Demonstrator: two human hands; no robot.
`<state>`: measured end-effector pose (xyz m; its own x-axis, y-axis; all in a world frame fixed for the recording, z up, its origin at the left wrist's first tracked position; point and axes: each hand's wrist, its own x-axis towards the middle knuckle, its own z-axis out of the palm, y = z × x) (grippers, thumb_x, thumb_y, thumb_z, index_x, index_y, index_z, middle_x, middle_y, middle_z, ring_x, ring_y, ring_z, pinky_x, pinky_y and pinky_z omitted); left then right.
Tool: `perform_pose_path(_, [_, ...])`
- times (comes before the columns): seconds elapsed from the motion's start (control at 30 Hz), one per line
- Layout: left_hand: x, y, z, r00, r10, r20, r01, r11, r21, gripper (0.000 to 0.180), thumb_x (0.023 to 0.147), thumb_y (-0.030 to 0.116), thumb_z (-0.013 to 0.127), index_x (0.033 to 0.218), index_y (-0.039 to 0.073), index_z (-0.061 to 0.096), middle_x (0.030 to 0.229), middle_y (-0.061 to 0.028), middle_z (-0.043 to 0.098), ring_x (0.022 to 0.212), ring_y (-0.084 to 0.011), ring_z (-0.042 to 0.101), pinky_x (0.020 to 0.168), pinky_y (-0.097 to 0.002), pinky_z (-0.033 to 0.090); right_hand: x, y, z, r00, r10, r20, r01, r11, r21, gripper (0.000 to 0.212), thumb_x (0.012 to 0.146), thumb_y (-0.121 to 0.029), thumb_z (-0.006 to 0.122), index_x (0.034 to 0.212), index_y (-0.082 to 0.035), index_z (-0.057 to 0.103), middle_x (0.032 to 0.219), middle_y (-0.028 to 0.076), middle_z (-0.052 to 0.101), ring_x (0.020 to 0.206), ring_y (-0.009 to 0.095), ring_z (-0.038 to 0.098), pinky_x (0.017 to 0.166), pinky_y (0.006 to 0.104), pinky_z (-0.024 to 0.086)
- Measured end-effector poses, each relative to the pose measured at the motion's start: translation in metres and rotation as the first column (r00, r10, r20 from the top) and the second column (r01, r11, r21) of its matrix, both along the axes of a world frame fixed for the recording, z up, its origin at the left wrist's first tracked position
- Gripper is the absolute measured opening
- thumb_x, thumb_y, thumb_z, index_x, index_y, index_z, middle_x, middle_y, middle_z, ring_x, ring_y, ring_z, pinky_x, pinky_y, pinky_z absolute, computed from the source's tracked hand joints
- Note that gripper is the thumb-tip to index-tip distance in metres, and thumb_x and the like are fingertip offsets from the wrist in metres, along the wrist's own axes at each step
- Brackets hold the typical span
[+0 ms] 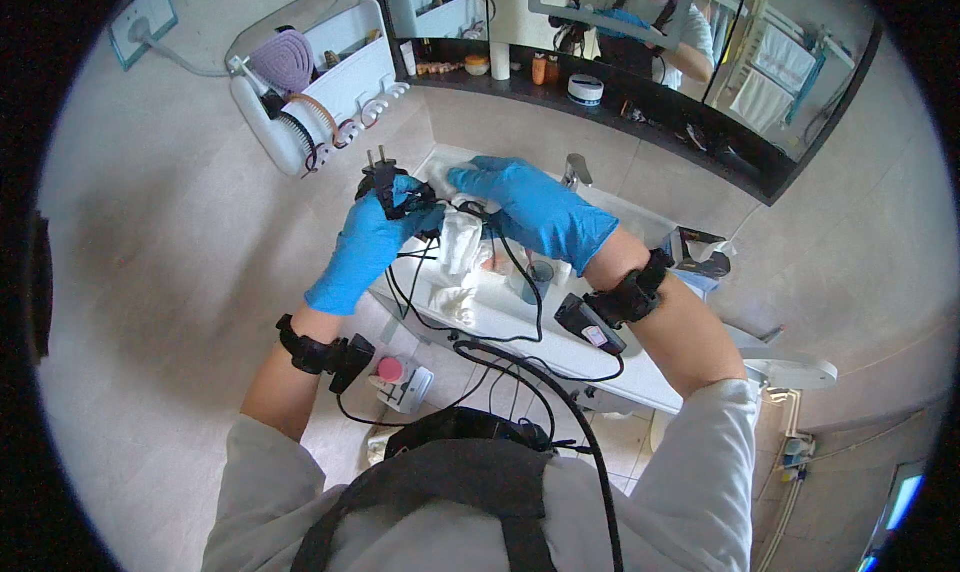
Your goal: The person wipes a white countertop with a cloth, then picks up a black electronic device with attached cables and wipes it thoroughly. The person continues to wipe the device and its cables over the sink area.
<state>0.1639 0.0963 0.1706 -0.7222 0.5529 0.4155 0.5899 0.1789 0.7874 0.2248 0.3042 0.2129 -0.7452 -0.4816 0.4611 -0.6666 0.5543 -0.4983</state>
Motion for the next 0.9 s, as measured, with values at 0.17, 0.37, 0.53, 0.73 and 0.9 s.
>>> perform_pose_path(0.17, [-0.002,-0.009,-0.001,0.998,-0.051,-0.036,0.054,0.995,0.083,0.015,0.089,0.005,0.054,0.101,-0.003,0.051,0.085,-0.0092,0.062,0.079,-0.0162,0.061,0.077,-0.0271,0.048,-0.006,0.018,-0.018,0.774,-0.063,0.631,0.423,0.791,-0.441,0.032,0.091,-0.024,0.051,0.114,-0.001,0.055,0.106,0.010,0.056,0.093,0.020,0.058,0.078,0.0304,0.051])
perform_pose_path(0.37, [-0.004,-0.007,-0.006,0.970,-0.175,0.171,0.140,0.970,0.199,0.012,0.091,0.008,0.051,0.099,-0.001,0.051,0.079,-0.0074,0.061,0.075,-0.0145,0.060,0.073,-0.0263,0.048,-0.003,0.020,-0.017,0.935,-0.295,-0.197,0.327,0.932,0.156,0.034,0.084,-0.005,0.055,0.117,0.001,0.053,0.110,0.016,0.057,0.093,0.025,0.059,0.081,0.0341,0.050])
perform_pose_path(0.53, [-0.004,-0.011,-0.007,0.979,-0.118,0.168,0.076,0.969,0.236,0.012,0.091,0.010,0.051,0.097,-0.001,0.054,0.076,-0.0061,0.060,0.071,-0.0139,0.059,0.070,-0.0272,0.047,-0.002,0.013,-0.008,0.741,0.156,0.653,0.484,0.549,-0.681,0.033,0.085,-0.013,0.057,0.116,-0.003,0.055,0.109,0.011,0.058,0.091,0.019,0.058,0.080,0.0290,0.048])
perform_pose_path(0.73, [-0.005,-0.012,-0.007,0.998,0.049,0.029,-0.051,0.997,0.059,0.012,0.090,0.010,0.053,0.096,0.000,0.056,0.075,-0.0042,0.059,0.067,-0.0127,0.058,0.066,-0.0263,0.047,-0.006,-0.005,-0.004,0.795,-0.059,0.604,0.365,0.841,-0.399,0.027,0.084,-0.022,0.062,0.104,-0.003,0.060,0.086,0.003,0.059,0.077,0.010,0.054,0.070,0.0211,0.045])
perform_pose_path(0.9, [-0.004,-0.010,-0.011,0.992,0.098,0.076,-0.105,0.990,0.094,0.007,0.089,0.008,0.055,0.093,0.002,0.057,0.073,-0.0026,0.057,0.063,-0.0096,0.055,0.060,-0.0241,0.046,-0.017,-0.020,-0.002,0.781,-0.227,0.582,0.461,0.838,-0.292,0.034,0.080,-0.026,0.066,0.096,0.003,0.061,0.089,0.010,0.063,0.074,0.014,0.056,0.068,0.0272,0.046])
